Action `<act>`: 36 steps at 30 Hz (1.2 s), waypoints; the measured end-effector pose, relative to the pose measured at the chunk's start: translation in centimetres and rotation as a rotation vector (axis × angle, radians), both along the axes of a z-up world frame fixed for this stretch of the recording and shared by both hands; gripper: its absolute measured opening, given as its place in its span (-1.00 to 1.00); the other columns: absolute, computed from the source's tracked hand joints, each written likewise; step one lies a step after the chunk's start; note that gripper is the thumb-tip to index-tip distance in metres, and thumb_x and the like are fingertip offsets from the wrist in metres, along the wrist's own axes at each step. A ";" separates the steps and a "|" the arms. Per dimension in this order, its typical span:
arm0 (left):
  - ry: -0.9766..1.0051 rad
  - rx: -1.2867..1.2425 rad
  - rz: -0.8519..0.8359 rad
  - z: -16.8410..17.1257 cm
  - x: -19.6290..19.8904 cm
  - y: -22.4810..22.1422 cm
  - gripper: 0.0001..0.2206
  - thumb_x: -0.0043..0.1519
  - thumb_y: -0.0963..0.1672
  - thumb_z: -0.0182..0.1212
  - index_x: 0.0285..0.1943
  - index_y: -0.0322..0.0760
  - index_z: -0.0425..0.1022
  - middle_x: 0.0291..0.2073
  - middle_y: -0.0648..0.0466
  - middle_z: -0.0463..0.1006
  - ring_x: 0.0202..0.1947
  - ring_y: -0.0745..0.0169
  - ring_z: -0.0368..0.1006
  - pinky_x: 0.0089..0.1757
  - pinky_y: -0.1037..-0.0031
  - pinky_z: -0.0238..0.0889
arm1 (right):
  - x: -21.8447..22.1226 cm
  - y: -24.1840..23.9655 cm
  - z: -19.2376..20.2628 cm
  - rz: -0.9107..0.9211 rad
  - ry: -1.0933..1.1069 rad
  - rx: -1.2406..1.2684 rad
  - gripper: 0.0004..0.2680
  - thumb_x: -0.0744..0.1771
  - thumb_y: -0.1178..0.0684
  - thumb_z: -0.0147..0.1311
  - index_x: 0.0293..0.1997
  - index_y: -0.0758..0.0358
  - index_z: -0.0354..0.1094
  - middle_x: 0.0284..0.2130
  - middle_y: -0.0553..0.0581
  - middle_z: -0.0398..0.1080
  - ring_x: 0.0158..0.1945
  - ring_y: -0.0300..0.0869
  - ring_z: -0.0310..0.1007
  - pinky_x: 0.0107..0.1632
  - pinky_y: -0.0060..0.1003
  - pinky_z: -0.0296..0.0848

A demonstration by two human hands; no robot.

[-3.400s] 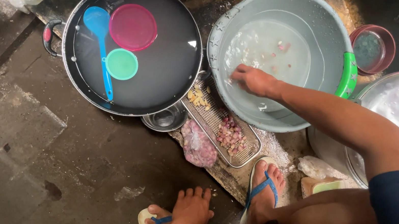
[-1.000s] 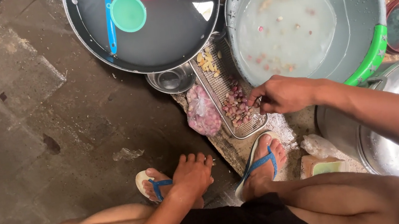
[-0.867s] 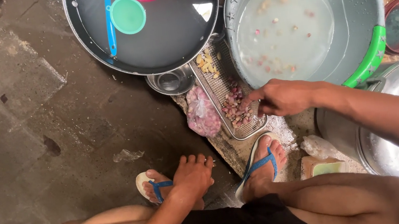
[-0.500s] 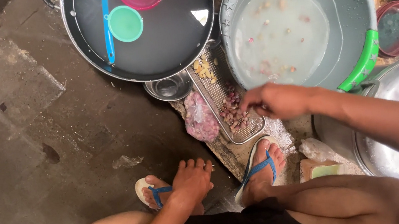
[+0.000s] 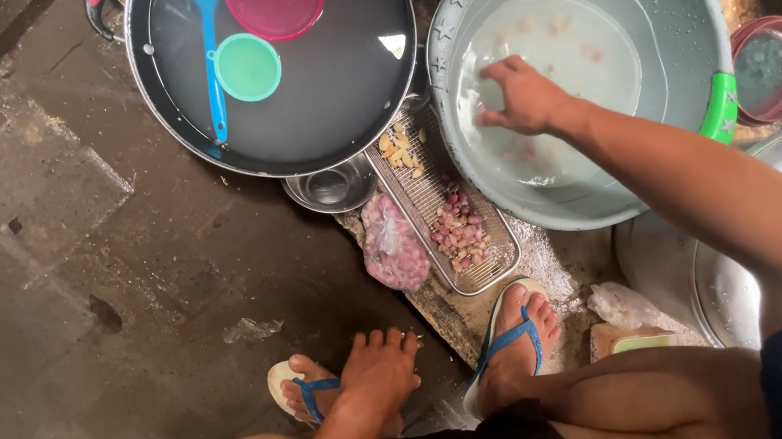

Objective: Washing shallots in a basin of water after removing them from a plastic bag.

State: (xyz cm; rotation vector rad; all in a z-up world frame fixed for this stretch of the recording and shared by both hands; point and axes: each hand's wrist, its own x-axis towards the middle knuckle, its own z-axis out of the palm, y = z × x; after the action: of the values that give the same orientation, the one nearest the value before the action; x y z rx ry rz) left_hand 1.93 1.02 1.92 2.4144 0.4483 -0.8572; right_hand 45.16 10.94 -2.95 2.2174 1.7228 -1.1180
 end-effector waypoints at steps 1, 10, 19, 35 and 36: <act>0.001 0.000 -0.002 -0.1 -0.1 0.0 -0.43 0.12 0.03 0.29 0.23 -0.35 0.32 -0.10 -0.18 0.44 -0.18 -0.17 0.38 -0.09 0.04 0.16 | -0.6 -0.1 0.1 -0.002 0.001 0.000 -0.45 0.27 -0.13 0.17 0.33 0.34 0.06 0.24 0.24 0.16 0.29 0.02 0.11 0.35 0.06 0.07; -0.001 -0.015 -0.002 0.8 -0.1 1.0 -0.44 0.12 0.01 0.30 0.21 -0.38 0.32 -0.11 -0.19 0.44 -0.18 -0.18 0.38 -0.11 0.08 0.15 | -3.9 -1.3 2.5 -0.175 0.333 -0.163 -0.93 0.31 0.22 0.07 -0.18 0.26 0.41 -0.40 0.11 0.52 -0.50 -0.22 0.43 -0.42 -0.36 0.41; -0.063 0.009 0.005 0.4 -0.9 1.4 -0.46 0.10 0.01 0.32 0.16 -0.38 0.34 -0.12 -0.19 0.45 -0.17 -0.19 0.38 -0.09 0.07 0.16 | -1.4 -5.0 7.0 -0.309 0.290 -0.019 -0.78 0.28 -0.10 0.21 -0.39 0.27 0.41 -0.62 0.08 0.43 -0.55 -0.21 0.38 -0.34 -0.34 0.35; -0.032 0.013 -0.026 0.1 0.2 2.0 -0.49 0.11 0.03 0.31 0.12 -0.34 0.35 -0.13 -0.16 0.44 -0.18 -0.15 0.37 -0.11 0.09 0.15 | 3.8 -8.2 3.8 -0.131 -0.036 -0.049 -0.81 0.29 0.08 0.14 -0.05 0.24 0.43 -0.43 0.09 0.55 -0.37 -0.08 0.54 -0.20 -0.20 0.46; -0.013 0.001 -0.022 0.2 0.3 2.0 -0.49 0.12 0.03 0.30 0.14 -0.35 0.34 -0.12 -0.15 0.43 -0.18 -0.15 0.36 -0.11 0.10 0.14 | 5.2 -9.4 0.8 -0.006 -0.097 0.002 -0.74 0.27 0.05 0.17 0.05 0.19 0.40 -0.42 0.09 0.55 -0.29 -0.01 0.53 -0.11 -0.16 0.46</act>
State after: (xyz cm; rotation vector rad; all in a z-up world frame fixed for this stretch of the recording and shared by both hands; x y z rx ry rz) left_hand 2.19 3.04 2.13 2.4287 0.4178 -0.8498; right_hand 50.38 1.50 -2.17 2.2402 1.6809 -0.9927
